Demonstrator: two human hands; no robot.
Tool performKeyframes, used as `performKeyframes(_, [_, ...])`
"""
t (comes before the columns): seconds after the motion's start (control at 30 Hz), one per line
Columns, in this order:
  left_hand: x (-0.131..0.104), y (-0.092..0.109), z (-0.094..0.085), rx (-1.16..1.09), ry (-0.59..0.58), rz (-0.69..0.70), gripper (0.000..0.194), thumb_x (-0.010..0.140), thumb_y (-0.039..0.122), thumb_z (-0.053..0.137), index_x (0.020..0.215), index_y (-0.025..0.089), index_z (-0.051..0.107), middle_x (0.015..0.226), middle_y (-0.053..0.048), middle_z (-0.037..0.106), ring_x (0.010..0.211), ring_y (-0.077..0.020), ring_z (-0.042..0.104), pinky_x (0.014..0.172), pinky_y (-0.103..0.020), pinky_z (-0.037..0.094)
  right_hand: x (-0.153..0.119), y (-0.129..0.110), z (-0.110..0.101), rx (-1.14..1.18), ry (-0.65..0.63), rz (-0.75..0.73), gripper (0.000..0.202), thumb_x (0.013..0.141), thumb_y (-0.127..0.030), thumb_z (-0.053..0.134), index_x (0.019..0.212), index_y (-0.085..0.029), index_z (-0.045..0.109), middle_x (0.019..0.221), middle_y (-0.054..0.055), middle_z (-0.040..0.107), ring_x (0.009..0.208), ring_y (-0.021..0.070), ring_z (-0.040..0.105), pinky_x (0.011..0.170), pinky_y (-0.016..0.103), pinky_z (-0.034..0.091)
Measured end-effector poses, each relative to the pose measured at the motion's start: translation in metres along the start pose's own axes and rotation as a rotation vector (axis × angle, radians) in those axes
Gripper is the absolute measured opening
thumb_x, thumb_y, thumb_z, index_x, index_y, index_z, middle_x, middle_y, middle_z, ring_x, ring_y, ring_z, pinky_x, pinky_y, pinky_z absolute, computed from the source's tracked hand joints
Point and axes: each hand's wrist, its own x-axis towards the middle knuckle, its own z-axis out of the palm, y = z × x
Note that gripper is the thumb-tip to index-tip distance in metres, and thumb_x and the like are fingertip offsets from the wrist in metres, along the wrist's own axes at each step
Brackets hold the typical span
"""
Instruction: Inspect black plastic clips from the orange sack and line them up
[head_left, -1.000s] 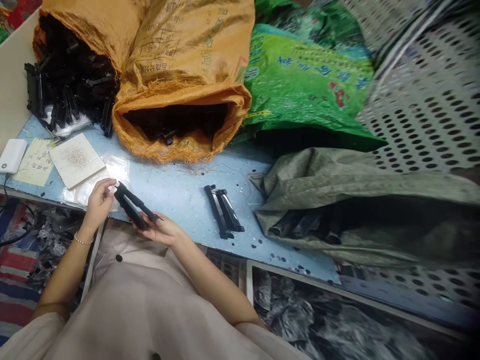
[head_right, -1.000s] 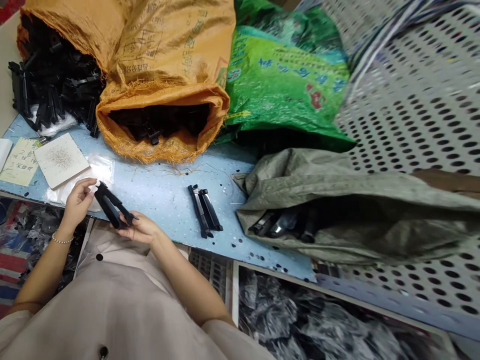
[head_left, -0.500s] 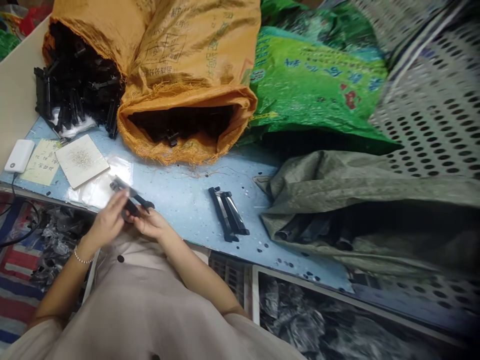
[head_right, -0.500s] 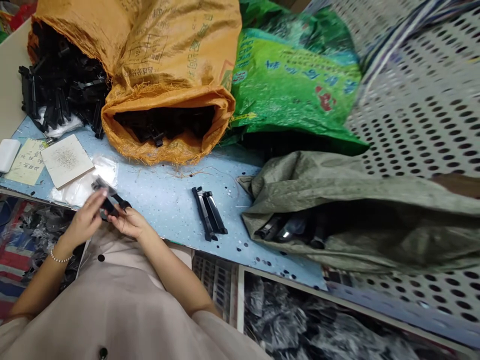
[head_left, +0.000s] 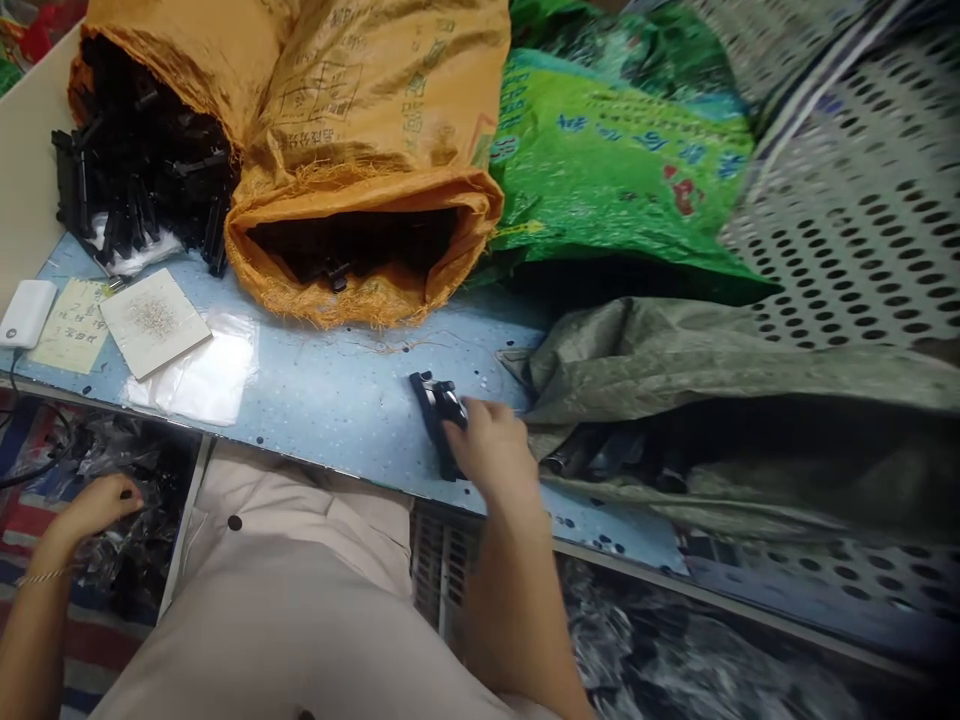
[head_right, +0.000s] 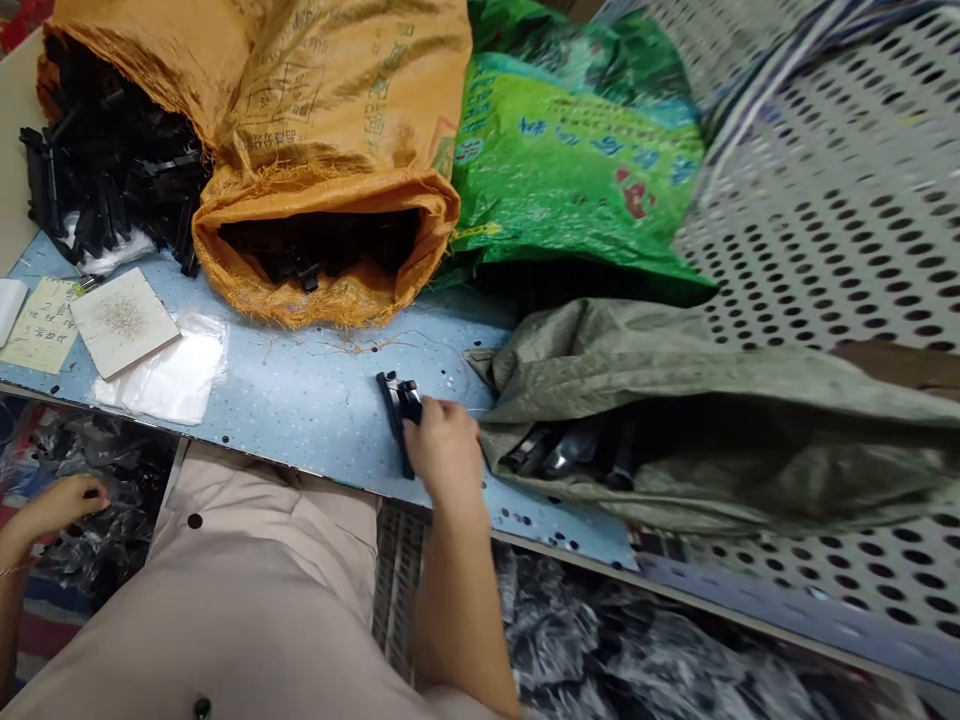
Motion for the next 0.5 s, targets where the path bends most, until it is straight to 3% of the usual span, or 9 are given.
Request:
performKeyframes(0.03, [0.015,-0.012,0.01,0.029,-0.038,-0.122,0.014,0.075,0.028,0.064,0.071,0.019,0.073,0.082,-0.012,0.077,0.09,-0.033,0.073,0.085,-0.041,0.055,0.004,0.021,-0.001,-0.091,-0.063,0.078,0.042,0.085,-0.03,0.059,0.121,-0.009,0.067,0.118,0.025,0.065,0.109,0.0363,0.062,0.095,0.051,0.047])
performKeyframes(0.1, [0.04,-0.023,0.026,0.052,-0.06,-0.241,0.01,0.069,0.023,0.065,0.068,0.015,0.071,0.081,-0.018,0.076,0.092,-0.0388,0.073,0.085,-0.046,0.054,0.005,0.049,-0.001,-0.163,-0.188,0.132,0.038,0.086,-0.034,0.058,0.114,-0.011,0.07,0.107,0.021,0.069,0.098,0.0338,0.065,0.087,0.047,0.049])
performKeyframes(0.2, [0.055,-0.003,0.028,-0.048,-0.022,-0.136,0.025,0.078,0.029,0.062,0.094,0.013,0.074,0.103,-0.019,0.076,0.104,-0.0347,0.071,0.091,-0.043,0.053,-0.002,0.049,0.004,0.017,-0.244,0.084,0.032,0.087,-0.037,0.055,0.101,-0.014,0.072,0.095,0.015,0.072,0.087,0.0289,0.065,0.081,0.041,0.049])
performKeyframes(0.3, [0.06,0.055,0.01,-0.438,0.115,0.202,0.039,0.092,0.043,0.053,0.118,0.017,0.067,0.107,-0.012,0.075,0.096,-0.0247,0.071,0.088,-0.038,0.055,-0.007,0.005,0.019,0.549,-0.312,0.016,0.039,0.083,-0.049,0.059,0.101,-0.016,0.072,0.09,0.009,0.072,0.08,0.0222,0.063,0.073,0.034,0.049])
performKeyframes(0.33, [0.065,0.079,0.002,-0.55,0.228,0.301,0.041,0.093,0.046,0.053,0.12,0.018,0.065,0.104,-0.011,0.074,0.091,-0.0235,0.07,0.086,-0.038,0.056,-0.007,-0.015,0.026,0.741,-0.363,0.007,0.043,0.081,-0.053,0.062,0.103,-0.017,0.071,0.089,0.007,0.071,0.077,0.0199,0.062,0.07,0.032,0.049])
performKeyframes(0.37, [0.071,0.101,-0.005,-0.585,0.412,0.343,0.039,0.093,0.047,0.055,0.118,0.019,0.065,0.101,-0.01,0.072,0.088,-0.0229,0.069,0.085,-0.038,0.055,-0.007,-0.036,0.035,0.898,-0.429,0.012,0.046,0.078,-0.055,0.065,0.103,-0.017,0.071,0.086,0.005,0.07,0.074,0.0176,0.06,0.066,0.03,0.048])
performKeyframes(0.43, [0.089,0.138,-0.016,-0.448,0.73,0.345,0.031,0.085,0.042,0.068,0.105,0.018,0.067,0.104,-0.012,0.068,0.096,-0.0252,0.065,0.088,-0.039,0.053,-0.007,-0.077,0.052,1.103,-0.577,0.037,0.047,0.074,-0.056,0.072,0.097,-0.016,0.072,0.077,0.002,0.066,0.064,0.013,0.054,0.059,0.026,0.043])
performKeyframes(0.5, [0.108,0.157,-0.024,-0.335,0.847,0.334,0.017,0.085,0.034,0.068,0.087,0.018,0.068,0.099,-0.012,0.066,0.099,-0.0265,0.062,0.089,-0.039,0.05,-0.005,-0.109,0.065,1.225,-0.689,0.056,0.044,0.072,-0.055,0.075,0.092,-0.015,0.072,0.069,-0.001,0.062,0.058,0.0102,0.05,0.055,0.023,0.04])
